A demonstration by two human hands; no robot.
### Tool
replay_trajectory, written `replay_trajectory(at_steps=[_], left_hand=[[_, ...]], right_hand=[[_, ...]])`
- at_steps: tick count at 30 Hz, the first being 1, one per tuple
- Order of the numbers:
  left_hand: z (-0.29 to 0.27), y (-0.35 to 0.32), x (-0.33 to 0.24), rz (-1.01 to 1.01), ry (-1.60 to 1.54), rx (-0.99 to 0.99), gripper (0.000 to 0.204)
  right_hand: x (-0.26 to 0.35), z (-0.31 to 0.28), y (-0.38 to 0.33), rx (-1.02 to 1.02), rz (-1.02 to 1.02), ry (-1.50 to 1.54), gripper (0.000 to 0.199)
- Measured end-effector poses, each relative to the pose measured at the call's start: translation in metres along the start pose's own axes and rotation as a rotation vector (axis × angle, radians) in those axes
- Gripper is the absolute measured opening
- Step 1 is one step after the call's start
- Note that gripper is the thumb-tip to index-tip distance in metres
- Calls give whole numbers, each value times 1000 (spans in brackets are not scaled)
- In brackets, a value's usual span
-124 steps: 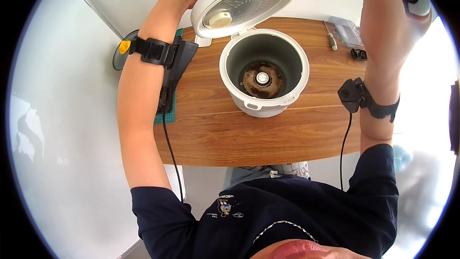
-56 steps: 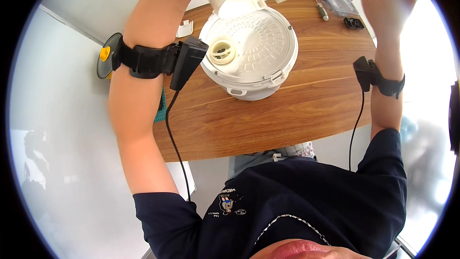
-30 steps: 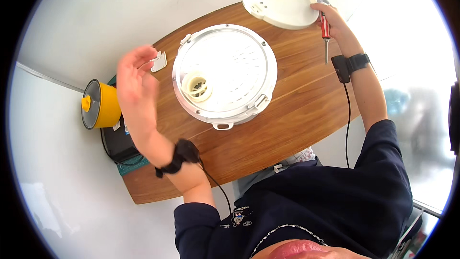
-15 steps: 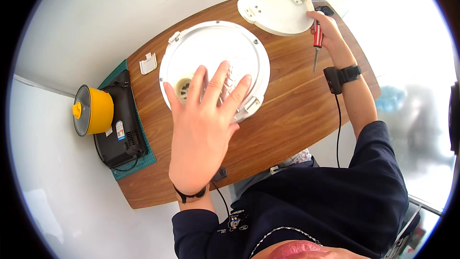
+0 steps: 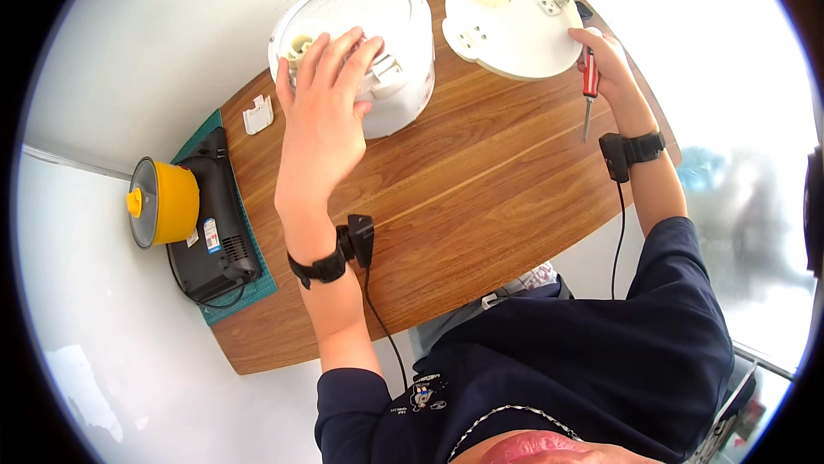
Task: The person moves a black appliance and a yellow pot aside, then uses a screwdriver to remove screws from a white rice cooker. The person opens the lid and continues to unscrew components from the lid assembly.
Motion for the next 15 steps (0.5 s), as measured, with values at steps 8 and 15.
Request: replay_trajectory(at_steps=[8, 15], left_hand=[[18, 41, 33, 42, 6, -65, 70], [22, 39, 24, 136, -48, -230, 64]], right_hand=[[-17, -5, -17, 121, 121, -39, 17], [-12, 21, -47, 288, 220, -81, 18]])
Point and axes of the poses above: each hand's wrist, its own y-axis towards the middle knuckle, its own z-axis out of the palm, x = y × z, the point moved 2 cm from there along y, towards the middle knuckle, and after that the axes turned 8 degrees about x, right-handed, at the moved point
